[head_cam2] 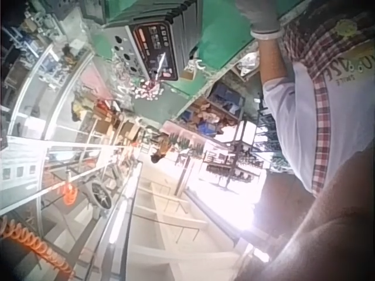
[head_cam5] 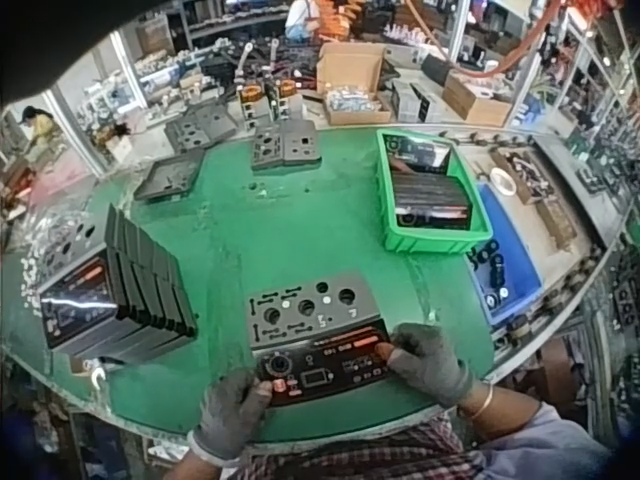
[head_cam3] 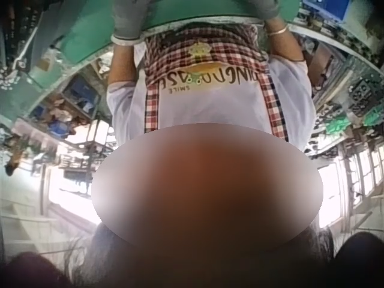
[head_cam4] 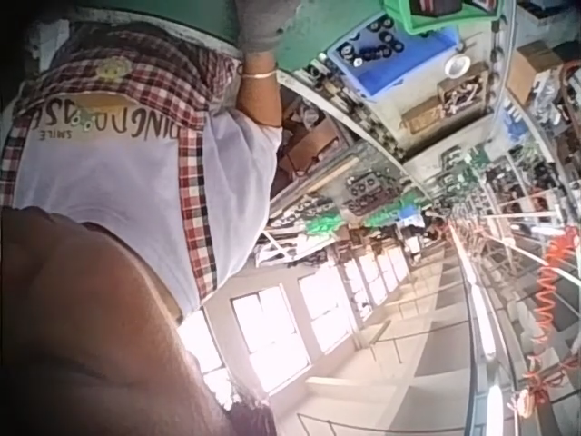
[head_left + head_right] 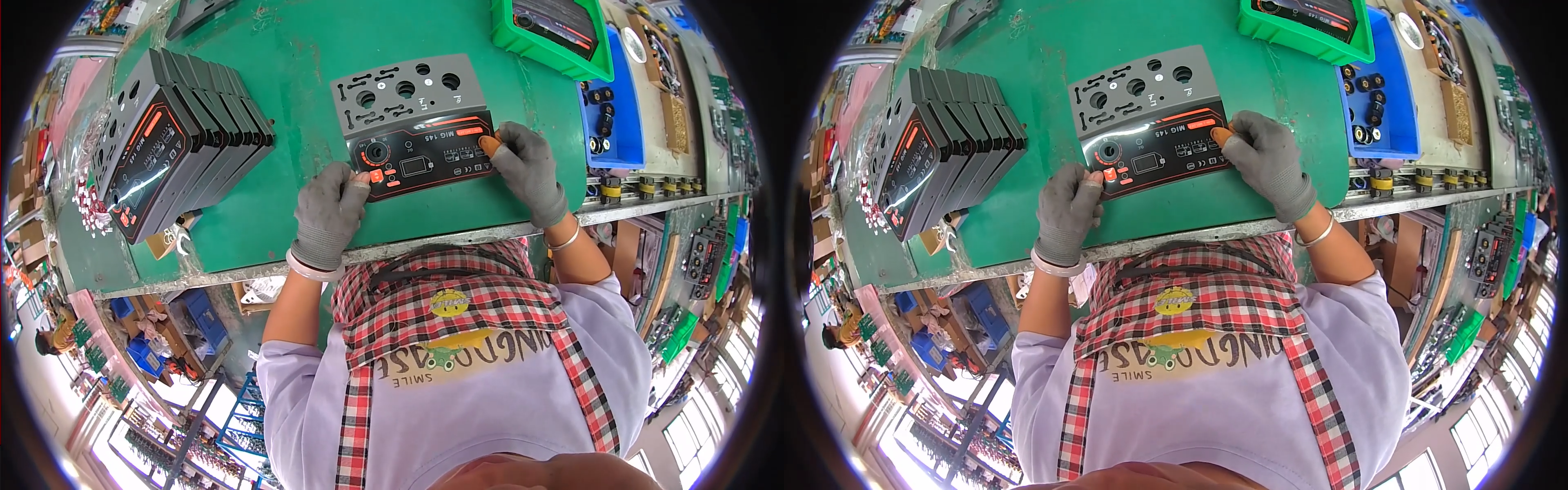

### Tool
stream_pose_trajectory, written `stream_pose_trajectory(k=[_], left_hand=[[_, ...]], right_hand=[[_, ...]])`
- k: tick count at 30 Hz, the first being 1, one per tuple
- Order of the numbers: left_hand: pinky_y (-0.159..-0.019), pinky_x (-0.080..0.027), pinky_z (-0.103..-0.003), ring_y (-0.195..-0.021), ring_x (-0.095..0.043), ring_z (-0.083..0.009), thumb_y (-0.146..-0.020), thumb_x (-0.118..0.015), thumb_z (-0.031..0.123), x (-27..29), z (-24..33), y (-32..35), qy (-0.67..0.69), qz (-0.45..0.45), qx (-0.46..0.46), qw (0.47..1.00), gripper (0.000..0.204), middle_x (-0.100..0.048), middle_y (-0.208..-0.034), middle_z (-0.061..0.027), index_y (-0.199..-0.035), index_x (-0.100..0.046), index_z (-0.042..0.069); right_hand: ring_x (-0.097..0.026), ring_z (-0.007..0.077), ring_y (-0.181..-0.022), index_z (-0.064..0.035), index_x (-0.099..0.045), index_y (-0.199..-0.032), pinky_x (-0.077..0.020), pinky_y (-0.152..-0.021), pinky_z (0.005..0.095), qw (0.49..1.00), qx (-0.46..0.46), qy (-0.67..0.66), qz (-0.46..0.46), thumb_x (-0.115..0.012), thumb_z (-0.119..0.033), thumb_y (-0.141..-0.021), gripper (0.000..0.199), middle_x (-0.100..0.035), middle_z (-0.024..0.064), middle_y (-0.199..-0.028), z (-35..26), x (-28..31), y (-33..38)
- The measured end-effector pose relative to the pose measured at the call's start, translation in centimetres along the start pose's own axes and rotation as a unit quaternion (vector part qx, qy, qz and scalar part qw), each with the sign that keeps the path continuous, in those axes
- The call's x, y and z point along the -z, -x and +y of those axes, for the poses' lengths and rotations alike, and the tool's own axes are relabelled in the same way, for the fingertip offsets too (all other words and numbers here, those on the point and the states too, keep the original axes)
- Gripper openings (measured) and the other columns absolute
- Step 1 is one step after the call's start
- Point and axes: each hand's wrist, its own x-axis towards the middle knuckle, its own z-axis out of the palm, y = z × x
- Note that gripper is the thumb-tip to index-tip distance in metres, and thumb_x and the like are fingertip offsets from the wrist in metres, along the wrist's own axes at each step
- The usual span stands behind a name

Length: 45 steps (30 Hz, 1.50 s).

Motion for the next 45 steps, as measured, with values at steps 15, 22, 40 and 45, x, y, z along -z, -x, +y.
stream_pose_trajectory(k=[15,22,40,45], left_hand=[[-0.040,-0.039,-0.024,-0.045,-0.051,-0.0082,-0.084,-0.058,0.020,-0.1,0.3,0.1,0.036,-0.004,0.036,0.999,0.024,-0.050,-0.054,-0.0032,-0.070,-0.051,0.002],[-0.039,-0.039,-0.024,-0.045,-0.050,-0.0074,-0.083,-0.058,0.019,0.0,0.8,0.0,0.030,-0.001,0.043,0.999,0.023,-0.050,-0.054,-0.0028,-0.070,-0.051,0.002],[-0.037,-0.036,-0.023,-0.043,-0.045,-0.0073,-0.085,-0.056,0.020,-0.7,0.7,0.6,0.059,0.004,0.065,0.996,0.024,-0.048,-0.054,-0.0024,-0.069,-0.050,0.003],[-0.038,-0.036,-0.024,-0.043,-0.045,-0.0076,-0.085,-0.056,0.020,-0.5,1.0,0.1,0.043,0.004,0.066,0.997,0.023,-0.049,-0.054,-0.0030,-0.070,-0.051,0.003]], right_hand=[[-0.037,0.0188,-0.049,-0.0003,-0.049,-0.069,-0.0346,-0.047,0.0321,1.000,0.003,0.010,-0.003,-0.061,-0.025,-0.079,0.029,-0.041,0.0109,-0.056,0.4,-0.1,0.0],[-0.037,0.0197,-0.048,-0.0001,-0.050,-0.069,-0.0343,-0.047,0.0329,0.999,0.018,0.031,-0.002,-0.061,-0.025,-0.078,0.029,-0.042,0.0117,-0.056,-0.1,0.1,-0.2],[-0.053,0.0256,-0.053,-0.0039,-0.060,-0.077,-0.0415,-0.051,0.0355,0.999,-0.010,0.051,-0.016,-0.061,-0.030,-0.077,0.026,-0.053,0.0128,-0.061,0.2,0.2,0.5],[-0.056,0.0277,-0.056,-0.0054,-0.060,-0.078,-0.0427,-0.052,0.0373,0.996,0.018,0.083,-0.008,-0.059,-0.033,-0.078,0.028,-0.055,0.0133,-0.065,0.0,0.3,0.1]])
